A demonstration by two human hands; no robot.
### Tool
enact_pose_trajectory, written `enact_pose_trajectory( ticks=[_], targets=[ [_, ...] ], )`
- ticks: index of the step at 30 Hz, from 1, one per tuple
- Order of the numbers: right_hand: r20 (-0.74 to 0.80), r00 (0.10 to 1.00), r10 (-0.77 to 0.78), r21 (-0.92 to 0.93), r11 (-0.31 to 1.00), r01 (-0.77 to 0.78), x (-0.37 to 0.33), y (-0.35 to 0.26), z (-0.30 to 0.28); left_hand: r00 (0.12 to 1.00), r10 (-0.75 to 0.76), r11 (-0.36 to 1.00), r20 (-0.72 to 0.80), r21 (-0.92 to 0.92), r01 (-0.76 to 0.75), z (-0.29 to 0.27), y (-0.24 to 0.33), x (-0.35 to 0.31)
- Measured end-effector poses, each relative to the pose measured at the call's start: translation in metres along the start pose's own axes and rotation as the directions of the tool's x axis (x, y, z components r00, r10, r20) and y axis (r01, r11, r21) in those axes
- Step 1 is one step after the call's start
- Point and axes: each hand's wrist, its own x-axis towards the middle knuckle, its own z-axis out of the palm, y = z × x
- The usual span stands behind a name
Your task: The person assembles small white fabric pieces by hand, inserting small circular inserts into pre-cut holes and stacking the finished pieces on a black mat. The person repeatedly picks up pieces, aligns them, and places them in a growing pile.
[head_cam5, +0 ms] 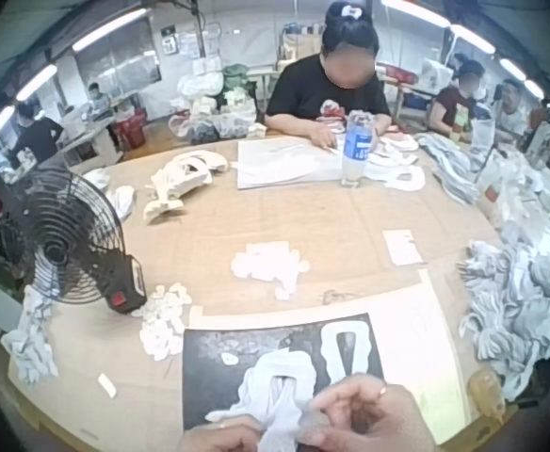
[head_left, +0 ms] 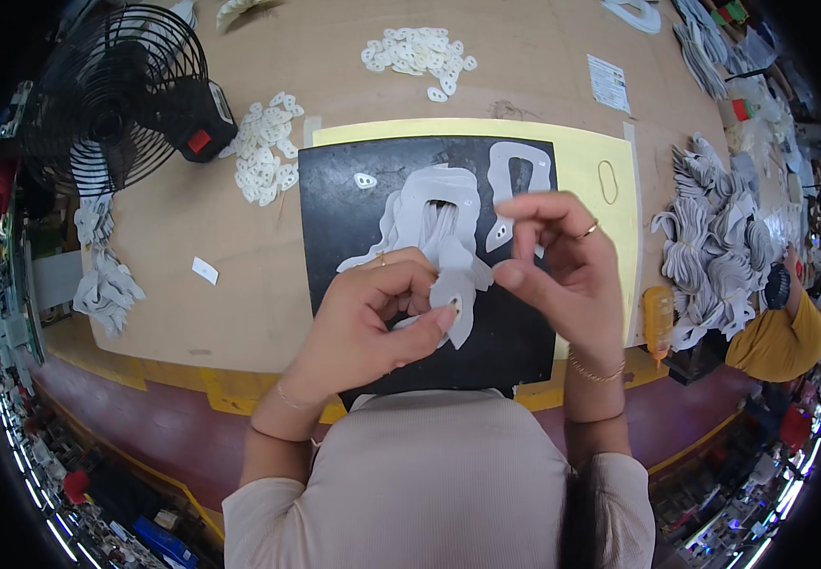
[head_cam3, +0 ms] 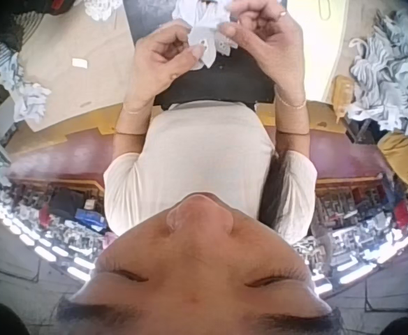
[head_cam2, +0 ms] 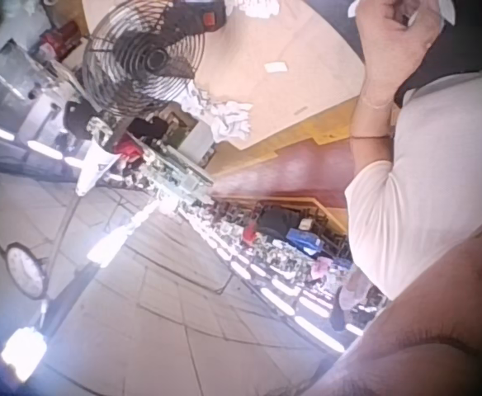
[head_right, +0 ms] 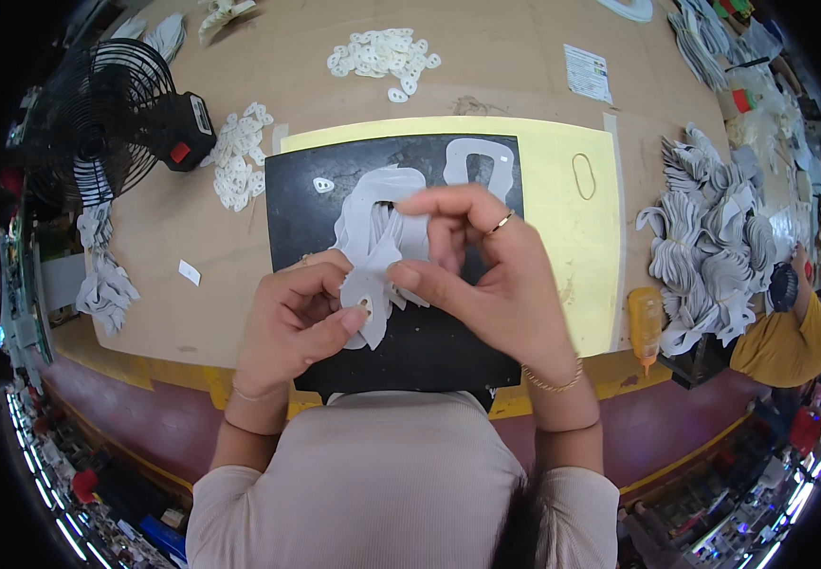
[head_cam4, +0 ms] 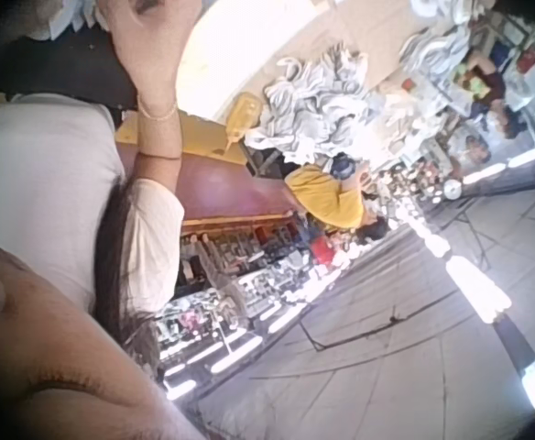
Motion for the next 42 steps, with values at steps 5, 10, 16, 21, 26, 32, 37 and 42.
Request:
enact_pose_trajectory(
  ticks=[5,10,16,21,26,32,37,42],
  targets=[
    [0.538,0.829,-0.152,-0.214,0.927,0.309,0.026,-0.008,-0.011,0.987,-0.058,0.968,0.153,0.25,0.018,-0.011,0.024,0.003],
    [0.563,0.815,0.135,-0.258,0.966,0.019,0.026,-0.018,-0.017,0.999,-0.004,0.961,0.052,0.276,-0.01,-0.013,0.026,0.001],
    [0.549,0.813,0.192,-0.134,0.981,-0.141,0.02,-0.004,-0.014,0.999,-0.033,0.965,0.035,0.262,0.023,-0.01,0.027,0.004],
    [0.548,0.805,0.229,-0.067,0.971,-0.231,0.017,-0.003,-0.013,0.999,0.019,0.953,0.033,0.302,-0.029,-0.01,0.024,0.003],
    [0.56,0.789,0.253,-0.005,0.953,-0.302,0.015,0.002,-0.013,0.999,0.029,0.946,0.034,0.323,-0.039,-0.01,0.025,0.002],
    [0.51,0.822,0.255,-0.005,0.956,-0.294,0.009,0.005,-0.007,0.999,0.036,0.949,0.023,0.312,-0.042,-0.008,0.023,0.001],
    [0.504,0.817,0.279,0.049,0.936,-0.35,0.008,0.002,-0.007,1.0,0.002,0.973,0.017,0.229,-0.006,-0.01,0.024,0.002],
    [0.544,0.804,0.238,0.101,0.933,-0.345,0.008,0.008,-0.009,0.998,0.038,0.979,0.053,0.198,-0.048,-0.01,0.019,0.002]
  ],
)
